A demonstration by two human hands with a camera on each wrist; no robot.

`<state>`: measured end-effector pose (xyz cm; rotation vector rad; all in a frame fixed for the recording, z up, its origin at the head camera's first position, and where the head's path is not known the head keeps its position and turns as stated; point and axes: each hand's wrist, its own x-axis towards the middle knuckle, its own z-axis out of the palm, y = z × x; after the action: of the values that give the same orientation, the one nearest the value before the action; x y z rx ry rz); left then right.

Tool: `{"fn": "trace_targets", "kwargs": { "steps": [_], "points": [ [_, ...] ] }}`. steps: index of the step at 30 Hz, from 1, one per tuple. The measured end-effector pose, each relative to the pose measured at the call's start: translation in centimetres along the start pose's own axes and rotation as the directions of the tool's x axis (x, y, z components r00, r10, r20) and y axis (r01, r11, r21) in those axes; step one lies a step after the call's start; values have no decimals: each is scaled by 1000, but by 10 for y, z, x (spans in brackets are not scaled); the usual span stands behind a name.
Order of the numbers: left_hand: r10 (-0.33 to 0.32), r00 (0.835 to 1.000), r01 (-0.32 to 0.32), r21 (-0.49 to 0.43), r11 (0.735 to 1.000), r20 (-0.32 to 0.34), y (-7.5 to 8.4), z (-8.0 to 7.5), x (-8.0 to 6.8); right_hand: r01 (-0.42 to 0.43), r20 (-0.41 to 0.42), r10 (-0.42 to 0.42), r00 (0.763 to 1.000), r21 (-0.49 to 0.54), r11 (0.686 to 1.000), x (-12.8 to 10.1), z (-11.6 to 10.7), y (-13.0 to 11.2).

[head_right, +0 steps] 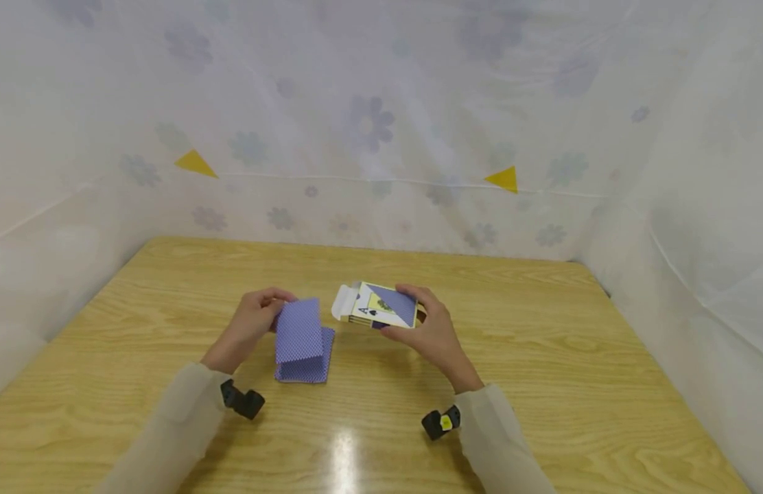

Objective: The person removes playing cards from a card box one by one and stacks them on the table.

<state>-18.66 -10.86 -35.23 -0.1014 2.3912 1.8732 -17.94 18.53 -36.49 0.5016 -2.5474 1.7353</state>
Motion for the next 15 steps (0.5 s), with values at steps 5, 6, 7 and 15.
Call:
{"fn": "trace_targets", "kwargs": {
  "steps": [5, 6, 7, 15],
  "points": [
    [4, 1000, -6, 52, 999, 30, -1, 0, 0, -2, 1, 2, 1000, 1, 1000, 0, 0, -1],
    [4, 999, -6, 64, 998, 35, -1, 0, 0, -3, 2, 3, 1000, 1, 1000, 0, 0, -1],
    [4, 999, -6, 77, 997, 38, -1, 0, 0, -5, 1, 5, 1000, 1, 1000, 0, 0, -1],
    [-7, 998, 0, 104, 995, 70, -7, -3, 2, -4, 4, 4, 1000, -8, 1000, 0, 1, -1]
  ]
}}
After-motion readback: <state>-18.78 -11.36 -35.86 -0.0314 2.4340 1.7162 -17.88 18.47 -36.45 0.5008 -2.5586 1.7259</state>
